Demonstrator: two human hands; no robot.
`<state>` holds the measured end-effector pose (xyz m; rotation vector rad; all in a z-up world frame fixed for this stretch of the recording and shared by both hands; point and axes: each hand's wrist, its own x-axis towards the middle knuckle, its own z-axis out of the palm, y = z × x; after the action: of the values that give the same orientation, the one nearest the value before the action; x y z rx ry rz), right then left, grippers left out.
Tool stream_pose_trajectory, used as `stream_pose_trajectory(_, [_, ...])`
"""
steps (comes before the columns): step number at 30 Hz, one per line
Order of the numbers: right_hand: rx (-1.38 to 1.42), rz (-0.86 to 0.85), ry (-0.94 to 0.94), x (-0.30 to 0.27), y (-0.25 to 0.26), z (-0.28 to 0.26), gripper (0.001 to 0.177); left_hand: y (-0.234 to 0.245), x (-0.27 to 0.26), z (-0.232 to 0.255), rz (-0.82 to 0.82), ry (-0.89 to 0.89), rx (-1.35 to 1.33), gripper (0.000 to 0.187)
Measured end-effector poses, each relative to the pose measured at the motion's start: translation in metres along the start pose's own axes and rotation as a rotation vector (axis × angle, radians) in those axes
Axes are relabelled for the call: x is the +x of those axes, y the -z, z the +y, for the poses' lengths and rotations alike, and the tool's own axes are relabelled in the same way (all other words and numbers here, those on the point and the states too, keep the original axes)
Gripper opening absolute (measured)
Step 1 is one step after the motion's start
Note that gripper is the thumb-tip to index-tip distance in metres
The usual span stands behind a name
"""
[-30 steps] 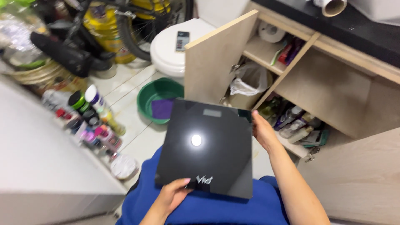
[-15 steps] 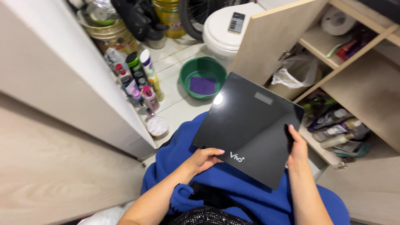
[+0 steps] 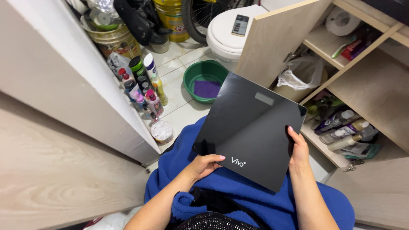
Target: The person sits on the bathroom floor and removes various items from a cabinet under the sink, including bottles, a digital scale, and small boxes. They place each item on the floor next to a green basin, arranging them in a line.
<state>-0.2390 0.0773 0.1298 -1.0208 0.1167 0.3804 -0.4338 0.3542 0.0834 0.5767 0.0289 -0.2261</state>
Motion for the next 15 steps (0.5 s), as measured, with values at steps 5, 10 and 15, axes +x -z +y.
stream_pose_trajectory(5, [-0.009, 0.007, 0.034, -0.002, 0.009, -0.009, 0.025, -0.019, -0.013, 0.033, -0.02, -0.054, -0.053, 0.056])
stream_pose_trajectory(10, [-0.103, 0.031, 0.039, 0.006, 0.036, -0.017, 0.027, -0.031, -0.006, 0.05, 0.181, 0.042, 0.179, 0.064])
stream_pose_trajectory(15, [-0.083, 0.093, -0.015, 0.023, 0.074, -0.022, 0.029, -0.039, 0.025, 0.039, 0.179, -0.037, 0.209, 0.061])
